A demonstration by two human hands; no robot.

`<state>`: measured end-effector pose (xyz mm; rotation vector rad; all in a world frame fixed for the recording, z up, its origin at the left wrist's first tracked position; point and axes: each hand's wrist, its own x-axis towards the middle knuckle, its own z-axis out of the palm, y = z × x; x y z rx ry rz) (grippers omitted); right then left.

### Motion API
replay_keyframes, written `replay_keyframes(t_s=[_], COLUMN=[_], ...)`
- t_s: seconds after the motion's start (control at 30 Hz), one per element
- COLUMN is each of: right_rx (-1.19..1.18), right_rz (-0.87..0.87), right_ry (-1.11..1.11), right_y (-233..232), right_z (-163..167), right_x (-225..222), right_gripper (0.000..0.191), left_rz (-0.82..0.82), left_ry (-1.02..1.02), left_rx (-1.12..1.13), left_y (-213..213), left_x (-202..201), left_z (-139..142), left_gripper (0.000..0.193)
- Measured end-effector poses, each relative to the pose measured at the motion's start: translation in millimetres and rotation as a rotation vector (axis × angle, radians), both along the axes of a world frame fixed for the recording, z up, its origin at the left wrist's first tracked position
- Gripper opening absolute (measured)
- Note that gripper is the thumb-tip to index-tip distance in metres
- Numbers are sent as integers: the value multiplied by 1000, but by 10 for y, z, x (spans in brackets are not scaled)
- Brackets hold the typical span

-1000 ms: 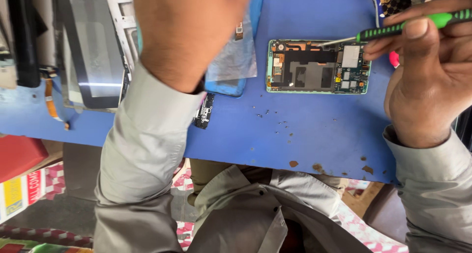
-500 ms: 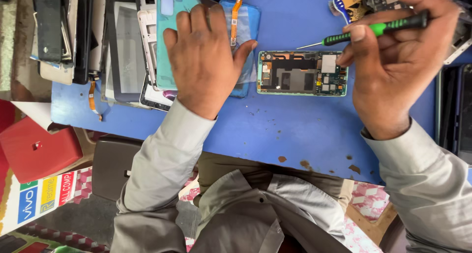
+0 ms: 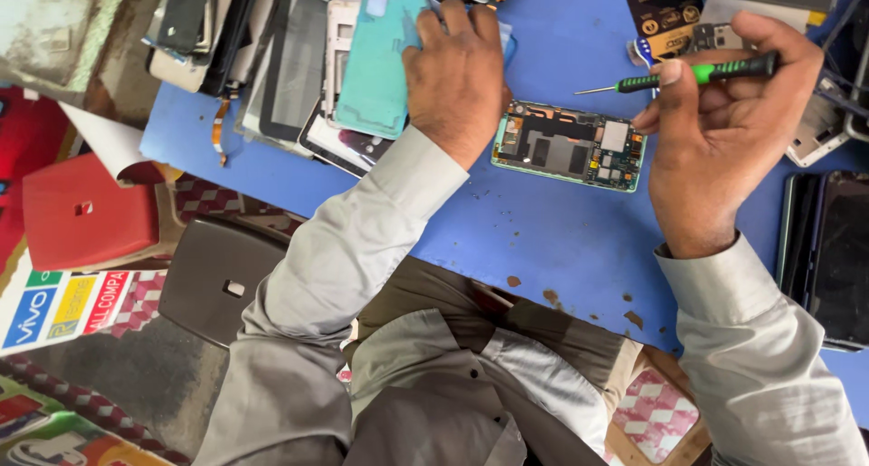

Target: The person disassembles a smartphone on a cluttered blue workbench. They use a screwdriver to remove screws, pry off the back cover and midframe, lift out the battery and small internal components, and set the removed parts on the bench.

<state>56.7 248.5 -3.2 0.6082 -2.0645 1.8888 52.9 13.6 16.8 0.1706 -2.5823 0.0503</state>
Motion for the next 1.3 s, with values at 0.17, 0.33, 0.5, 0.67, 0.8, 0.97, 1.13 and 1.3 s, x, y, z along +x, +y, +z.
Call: replay_keyframes(t_s=[0.17, 0.33, 0.5, 0.67, 0.8, 0.97, 1.13, 1.3], right_rx=[19, 12, 67, 71, 75, 68, 67, 134], right_rz=[18, 19, 26, 13, 19, 0, -12, -32], right_ry=[49, 22, 83, 50, 45, -5, -17, 24], right_y=[24, 25, 3, -49, -107, -146, -179, -169], right_z=[12, -2, 10, 0, 11, 19, -12, -70], right_x=[26, 63, 51, 45, 34, 33, 4, -24], right_gripper=[45, 43, 43, 43, 41, 41, 43, 43], left_rz=[-48, 12, 17, -106, -85, -74, -78, -68], left_ry=[63, 82, 37, 75, -74, -76, -41, -35], left_rx=[63, -9, 5, 55, 85, 47, 15, -21], left_y=[-56, -291, -547, -671, -661, -701, -836, -964], left_x=[174, 200, 293, 405, 447, 438, 436, 424], left_z=[145, 187, 111, 18, -20, -103, -200, -253], left_gripper=[61, 42, 29, 57, 86, 78, 72, 67])
